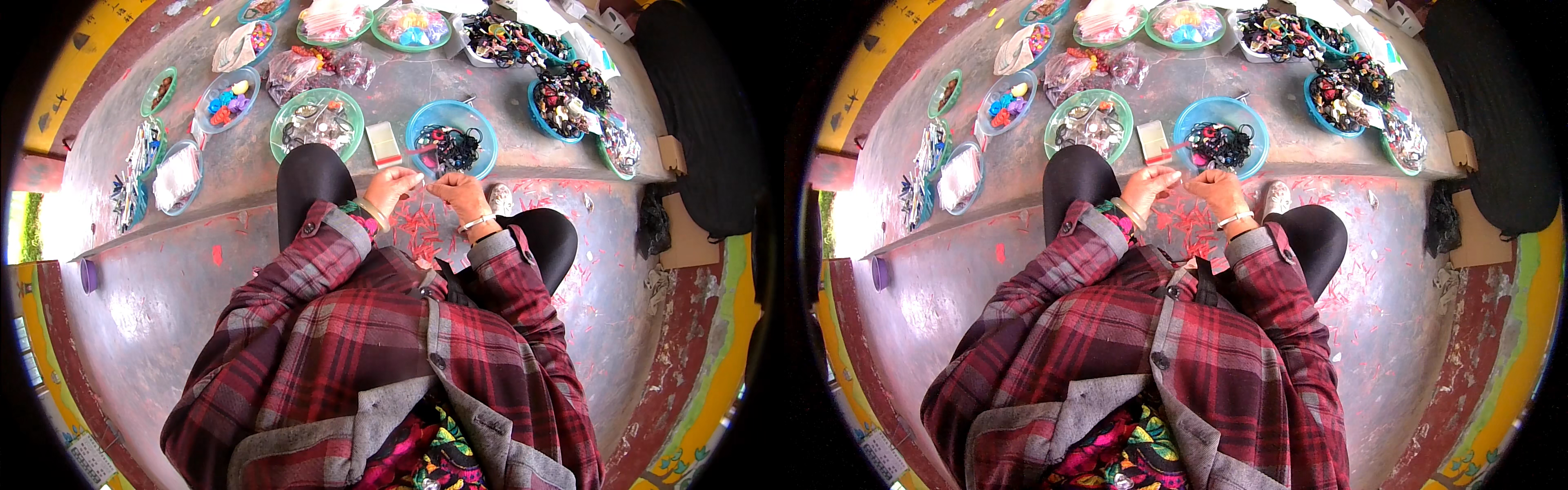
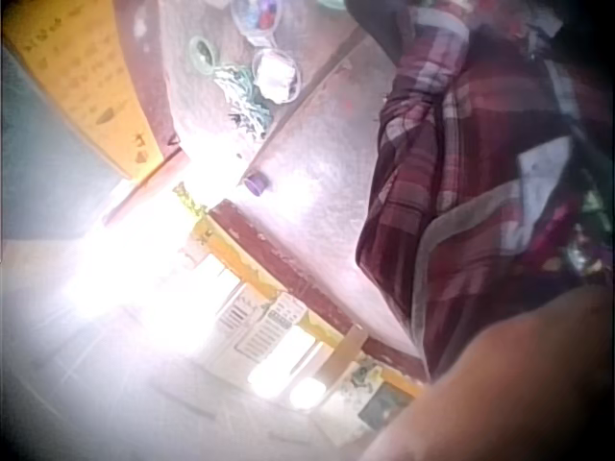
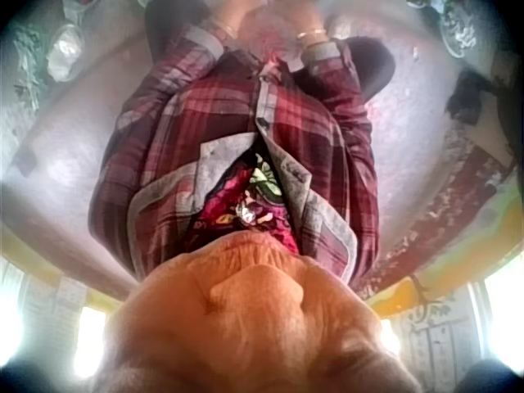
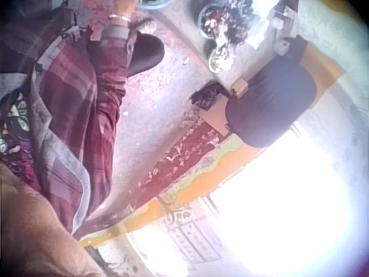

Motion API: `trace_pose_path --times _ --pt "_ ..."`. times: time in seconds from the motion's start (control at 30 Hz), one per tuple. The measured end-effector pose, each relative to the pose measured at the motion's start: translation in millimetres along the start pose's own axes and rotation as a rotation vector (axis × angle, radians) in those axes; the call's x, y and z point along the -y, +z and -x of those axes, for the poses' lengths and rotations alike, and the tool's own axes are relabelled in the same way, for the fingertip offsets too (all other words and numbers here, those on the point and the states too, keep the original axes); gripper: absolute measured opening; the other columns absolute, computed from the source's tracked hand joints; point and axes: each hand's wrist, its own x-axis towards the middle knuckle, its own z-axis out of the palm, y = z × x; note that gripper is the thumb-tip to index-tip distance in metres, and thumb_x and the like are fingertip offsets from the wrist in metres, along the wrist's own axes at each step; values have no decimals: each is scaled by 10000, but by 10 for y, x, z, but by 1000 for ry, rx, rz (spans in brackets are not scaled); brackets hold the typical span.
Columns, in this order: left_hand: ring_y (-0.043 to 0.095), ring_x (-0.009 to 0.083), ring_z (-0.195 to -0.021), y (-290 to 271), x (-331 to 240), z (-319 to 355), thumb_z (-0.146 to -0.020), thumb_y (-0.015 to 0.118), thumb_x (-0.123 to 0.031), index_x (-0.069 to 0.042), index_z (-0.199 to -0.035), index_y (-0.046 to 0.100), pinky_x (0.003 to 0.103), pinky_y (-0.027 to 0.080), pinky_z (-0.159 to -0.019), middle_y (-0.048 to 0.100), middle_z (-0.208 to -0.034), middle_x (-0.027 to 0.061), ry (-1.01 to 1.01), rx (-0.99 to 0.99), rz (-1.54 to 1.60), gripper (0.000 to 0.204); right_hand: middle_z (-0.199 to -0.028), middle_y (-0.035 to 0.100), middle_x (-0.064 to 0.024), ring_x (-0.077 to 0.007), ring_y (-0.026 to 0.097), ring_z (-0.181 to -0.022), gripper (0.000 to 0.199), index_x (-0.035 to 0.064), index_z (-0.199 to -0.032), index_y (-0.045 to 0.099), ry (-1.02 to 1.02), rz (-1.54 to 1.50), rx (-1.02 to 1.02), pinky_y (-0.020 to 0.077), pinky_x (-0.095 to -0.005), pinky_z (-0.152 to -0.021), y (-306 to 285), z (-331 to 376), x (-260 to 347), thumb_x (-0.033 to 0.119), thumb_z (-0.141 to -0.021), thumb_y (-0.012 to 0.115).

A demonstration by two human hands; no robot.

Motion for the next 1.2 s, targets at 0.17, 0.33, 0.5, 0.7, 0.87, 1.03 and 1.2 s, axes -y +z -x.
trace_pose_path --times 0.17,0.33,0.5,0.7,0.87,1.03,1.2 --pt "540 93 -692 -7 44 12 -811 592 -291 -50 -869 593 225 416 -562 590 -789 15 10 -16 -239 247 -604 592 -109 -203 549 -530 125 12 -607 593 -113 465 -271 407 -313 -502 62 49 118 119 -637 651" --pt "550 112 -862 160 93 111 -865 510 -298 -31 -1031 549 253 457 -692 579 -944 35 92 148 -156 317 -641 546 -137 -316 536 -649 122 36 -590 531 -525 874 -384 421 -404 -581 149 93 174 124 -627 608" --pt "566 126 -844 175 88 87 -880 487 -269 -44 -1026 547 268 466 -705 585 -936 36 70 147 127 275 -694 536 -121 -308 521 -703 83 45 -655 525 -661 1031 -312 412 -406 -636 209 93 174 114 -654 571" --pt "589 138 -768 9 183 -22 -882 468 -199 -44 -998 552 280 476 -675 605 -874 32 -15 158 193 211 -690 528 -108 -294 516 -703 118 59 -683 542 -779 1076 -197 413 -389 -638 261 94 129 157 -648 597" --pt "596 138 -759 27 74 8 -882 445 -158 -42 -982 552 247 468 -596 610 -861 42 -36 58 145 187 -673 546 -115 -305 532 -681 218 39 -671 574 -691 835 -167 424 -387 -624 247 134 242 228 -625 673" --pt "597 162 -817 -3 -50 -1 -885 443 -151 -20 -1007 527 255 486 -611 600 -918 65 -54 91 121 197 -701 595 -84 -205 571 -663 244 24 -754 636 -223 491 -321 445 -314 -611 -62 -20 145 230 -640 699" --pt "595 174 -829 -32 15 -20 -882 453 -157 -11 -1009 518 255 503 -594 588 -940 75 -76 276 94 205 -701 621 -34 -82 531 -637 227 -11 -813 648 -33 59 48 415 -239 -574 -176 -22 39 183 -698 674"
